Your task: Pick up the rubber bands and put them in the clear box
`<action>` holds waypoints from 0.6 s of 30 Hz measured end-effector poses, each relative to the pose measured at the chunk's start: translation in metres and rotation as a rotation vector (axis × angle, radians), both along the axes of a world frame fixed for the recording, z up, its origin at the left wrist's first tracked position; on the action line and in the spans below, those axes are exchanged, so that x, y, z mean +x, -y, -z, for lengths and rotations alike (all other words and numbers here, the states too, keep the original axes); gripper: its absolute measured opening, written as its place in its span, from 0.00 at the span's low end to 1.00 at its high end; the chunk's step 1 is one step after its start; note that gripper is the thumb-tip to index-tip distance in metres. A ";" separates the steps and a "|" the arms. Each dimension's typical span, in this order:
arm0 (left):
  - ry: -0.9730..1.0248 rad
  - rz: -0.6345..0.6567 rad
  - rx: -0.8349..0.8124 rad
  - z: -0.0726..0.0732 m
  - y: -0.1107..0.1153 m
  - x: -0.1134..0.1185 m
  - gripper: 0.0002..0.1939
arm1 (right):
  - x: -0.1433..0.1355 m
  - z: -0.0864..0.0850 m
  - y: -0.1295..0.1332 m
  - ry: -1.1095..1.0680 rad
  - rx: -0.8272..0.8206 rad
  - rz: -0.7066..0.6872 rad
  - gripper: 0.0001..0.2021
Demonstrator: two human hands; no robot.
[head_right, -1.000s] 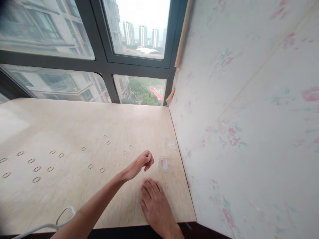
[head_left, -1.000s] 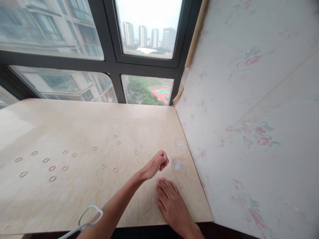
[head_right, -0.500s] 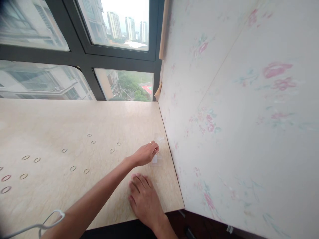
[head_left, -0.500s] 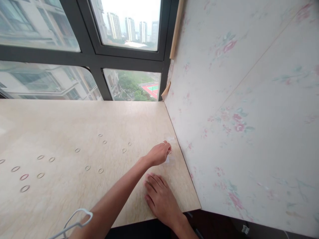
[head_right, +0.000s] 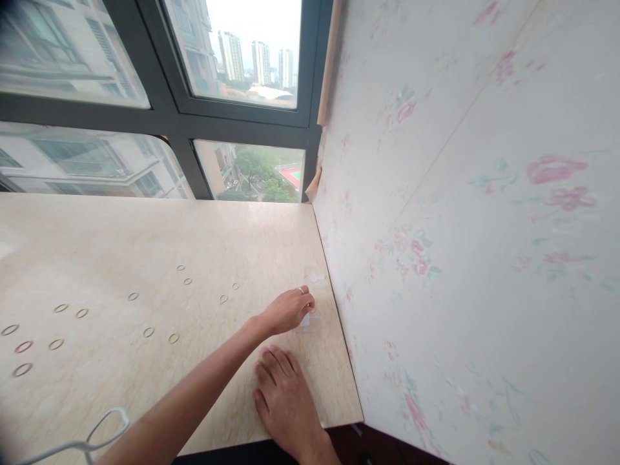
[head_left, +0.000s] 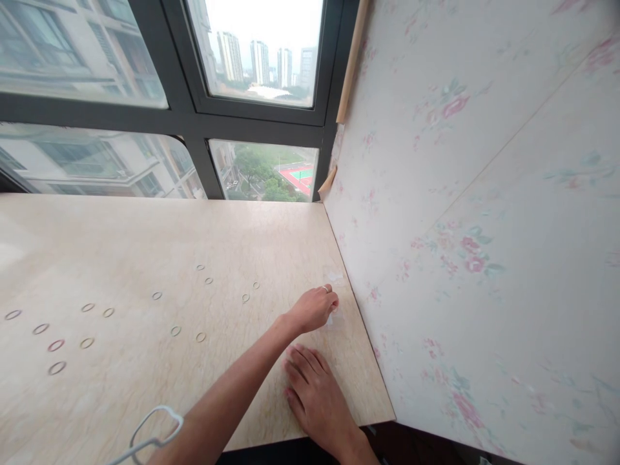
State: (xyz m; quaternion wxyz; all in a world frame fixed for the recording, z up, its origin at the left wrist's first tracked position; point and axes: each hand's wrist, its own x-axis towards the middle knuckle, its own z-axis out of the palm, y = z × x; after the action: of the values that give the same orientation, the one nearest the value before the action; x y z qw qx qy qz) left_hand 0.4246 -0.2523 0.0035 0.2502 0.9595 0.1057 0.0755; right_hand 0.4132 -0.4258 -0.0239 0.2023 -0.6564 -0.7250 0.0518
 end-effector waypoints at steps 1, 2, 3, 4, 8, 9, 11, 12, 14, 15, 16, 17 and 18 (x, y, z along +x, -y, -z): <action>0.005 0.000 -0.004 0.000 0.001 0.000 0.10 | 0.000 0.000 0.000 -0.002 0.000 0.000 0.19; 0.011 -0.003 -0.010 -0.001 0.001 0.000 0.10 | 0.000 -0.001 0.000 -0.005 0.000 -0.002 0.19; 0.019 -0.011 -0.020 -0.001 0.002 0.000 0.09 | 0.000 -0.001 -0.001 -0.010 -0.001 -0.002 0.19; 0.030 -0.026 -0.036 -0.002 0.002 -0.001 0.09 | 0.000 -0.001 -0.001 -0.014 -0.002 -0.001 0.19; 0.090 -0.136 -0.137 0.000 0.004 -0.017 0.08 | 0.000 -0.003 -0.001 -0.006 -0.004 0.005 0.18; 0.103 -0.160 -0.162 0.001 0.005 -0.026 0.08 | -0.001 -0.004 -0.001 -0.001 -0.002 0.009 0.18; 0.127 -0.205 -0.204 0.005 0.008 -0.048 0.09 | -0.001 -0.003 -0.001 0.003 0.004 0.019 0.18; 0.135 -0.229 -0.225 0.007 0.010 -0.062 0.09 | -0.001 -0.003 -0.001 0.002 0.010 0.022 0.18; 0.147 -0.285 -0.267 0.010 0.014 -0.091 0.09 | -0.001 -0.001 0.000 0.007 0.019 0.010 0.19; 0.150 -0.312 -0.287 0.012 0.017 -0.106 0.08 | 0.000 0.001 0.000 0.015 0.021 -0.004 0.20; 0.149 -0.337 -0.305 0.014 0.020 -0.121 0.07 | 0.001 0.003 0.001 0.024 0.018 -0.019 0.21; 0.146 -0.360 -0.320 0.015 0.023 -0.135 0.07 | 0.002 0.006 0.001 0.032 0.015 -0.032 0.21; 0.140 -0.381 -0.333 0.016 0.026 -0.148 0.07 | 0.004 0.009 0.001 0.034 0.016 -0.038 0.21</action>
State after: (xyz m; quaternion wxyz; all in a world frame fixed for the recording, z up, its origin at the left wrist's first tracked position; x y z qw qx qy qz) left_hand 0.2765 -0.2788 -0.0125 0.3928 0.8602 0.2778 0.1690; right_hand 0.4169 -0.4271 -0.0329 0.1942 -0.6416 -0.7410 0.0390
